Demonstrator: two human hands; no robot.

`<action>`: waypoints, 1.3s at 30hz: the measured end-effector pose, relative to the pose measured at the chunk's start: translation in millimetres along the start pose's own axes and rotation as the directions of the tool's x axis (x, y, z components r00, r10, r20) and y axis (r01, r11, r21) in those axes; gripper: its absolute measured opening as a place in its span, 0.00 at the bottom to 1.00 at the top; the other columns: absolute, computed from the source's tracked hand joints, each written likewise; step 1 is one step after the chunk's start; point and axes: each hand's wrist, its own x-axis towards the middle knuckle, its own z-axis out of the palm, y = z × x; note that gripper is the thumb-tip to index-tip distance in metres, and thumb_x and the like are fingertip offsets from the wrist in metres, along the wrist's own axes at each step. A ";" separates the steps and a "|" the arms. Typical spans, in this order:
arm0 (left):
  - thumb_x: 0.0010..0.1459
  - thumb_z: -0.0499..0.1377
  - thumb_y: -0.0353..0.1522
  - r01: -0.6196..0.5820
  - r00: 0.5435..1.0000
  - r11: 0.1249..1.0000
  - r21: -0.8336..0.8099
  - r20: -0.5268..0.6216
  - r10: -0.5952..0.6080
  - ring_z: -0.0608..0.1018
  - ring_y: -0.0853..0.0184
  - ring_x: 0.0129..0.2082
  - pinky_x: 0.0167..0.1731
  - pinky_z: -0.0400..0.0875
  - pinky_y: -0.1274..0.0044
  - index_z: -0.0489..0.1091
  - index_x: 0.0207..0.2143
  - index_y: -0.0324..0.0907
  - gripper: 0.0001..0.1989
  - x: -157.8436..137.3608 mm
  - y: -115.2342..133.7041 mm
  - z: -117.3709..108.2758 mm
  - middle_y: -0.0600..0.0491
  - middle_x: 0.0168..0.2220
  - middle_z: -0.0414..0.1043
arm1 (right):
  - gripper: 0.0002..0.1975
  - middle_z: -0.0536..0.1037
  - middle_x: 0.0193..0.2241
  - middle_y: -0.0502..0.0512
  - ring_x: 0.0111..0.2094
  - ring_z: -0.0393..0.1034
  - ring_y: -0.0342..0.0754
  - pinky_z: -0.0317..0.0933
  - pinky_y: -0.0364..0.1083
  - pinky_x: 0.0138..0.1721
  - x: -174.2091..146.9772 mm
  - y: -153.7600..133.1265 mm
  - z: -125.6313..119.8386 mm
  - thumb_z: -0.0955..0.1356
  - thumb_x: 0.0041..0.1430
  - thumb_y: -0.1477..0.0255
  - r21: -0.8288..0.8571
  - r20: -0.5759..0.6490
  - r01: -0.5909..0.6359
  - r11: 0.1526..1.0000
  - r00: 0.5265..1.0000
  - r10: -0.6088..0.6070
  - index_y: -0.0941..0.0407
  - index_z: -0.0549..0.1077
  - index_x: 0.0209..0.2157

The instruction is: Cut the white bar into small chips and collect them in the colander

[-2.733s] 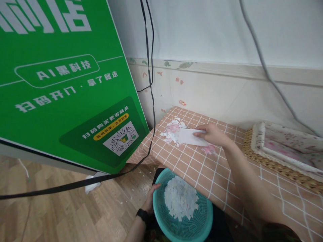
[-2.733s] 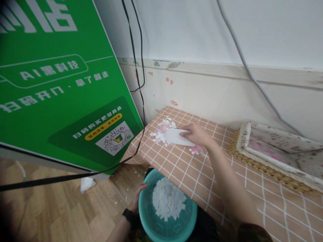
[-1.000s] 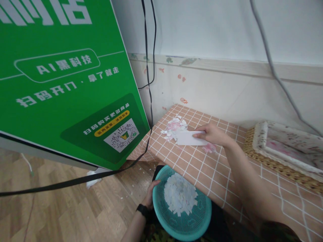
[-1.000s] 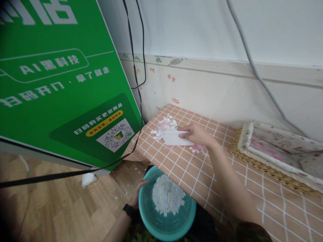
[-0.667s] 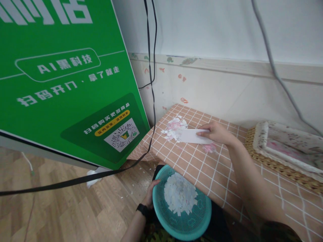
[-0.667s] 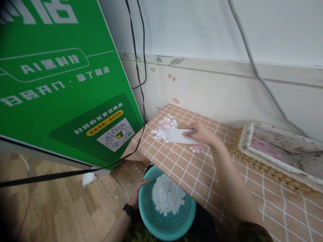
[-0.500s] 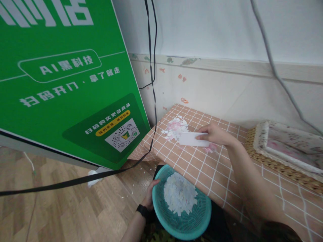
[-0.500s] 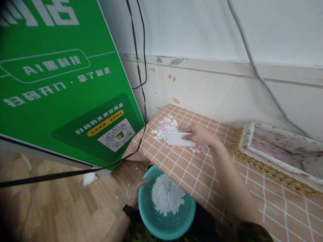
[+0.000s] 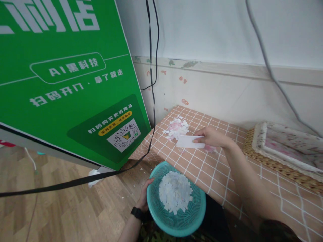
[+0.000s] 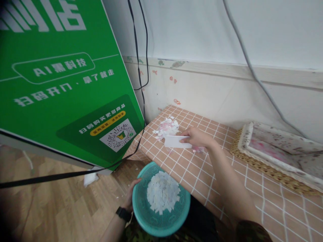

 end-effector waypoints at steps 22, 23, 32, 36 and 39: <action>0.47 0.60 0.39 0.139 0.980 0.990 0.007 0.145 -0.139 0.74 0.63 0.21 0.27 0.68 0.72 0.73 0.28 0.37 0.13 32.4 -24.5 -12.1 0.50 0.21 0.75 | 0.15 0.77 0.24 0.57 0.25 0.70 0.51 0.57 0.46 0.27 -61.1 -37.8 100.2 0.58 0.59 0.67 -0.226 -0.592 -0.288 0.930 0.799 0.103 0.55 0.74 0.37; 0.47 0.61 0.39 0.144 0.980 0.990 0.003 0.136 -0.143 0.75 0.62 0.22 0.28 0.68 0.72 0.73 0.29 0.37 0.13 31.8 -24.3 -12.0 0.50 0.21 0.75 | 0.15 0.77 0.25 0.58 0.25 0.70 0.51 0.58 0.46 0.27 -66.5 -28.4 94.6 0.59 0.58 0.66 -0.207 -0.618 -0.336 0.919 0.773 0.144 0.54 0.74 0.38; 0.48 0.60 0.38 0.133 0.972 0.990 -0.054 0.201 -0.120 0.78 0.58 0.30 0.34 0.70 0.70 0.73 0.32 0.36 0.14 29.0 -25.5 -5.5 0.48 0.27 0.77 | 0.19 0.79 0.36 0.57 0.35 0.72 0.54 0.62 0.48 0.33 -87.8 9.4 55.7 0.60 0.58 0.60 -0.102 -0.766 -0.361 0.927 0.623 0.159 0.55 0.73 0.44; 0.49 0.59 0.39 0.154 0.958 0.988 -0.023 0.249 -0.143 0.78 0.58 0.31 0.33 0.70 0.70 0.73 0.31 0.36 0.14 32.8 -25.6 -7.3 0.48 0.27 0.77 | 0.18 0.77 0.41 0.58 0.38 0.72 0.54 0.62 0.50 0.38 -55.8 -1.1 48.8 0.60 0.59 0.62 -0.184 -0.711 -0.218 0.958 0.703 0.024 0.55 0.73 0.45; 0.50 0.59 0.40 0.153 0.953 0.988 0.020 0.261 -0.152 0.77 0.59 0.31 0.32 0.69 0.72 0.73 0.30 0.36 0.15 34.3 -22.5 -10.4 0.47 0.27 0.77 | 0.17 0.78 0.40 0.58 0.38 0.72 0.53 0.62 0.49 0.39 -30.9 -7.9 42.5 0.61 0.59 0.65 -0.222 -0.643 -0.144 0.964 0.765 -0.033 0.56 0.73 0.44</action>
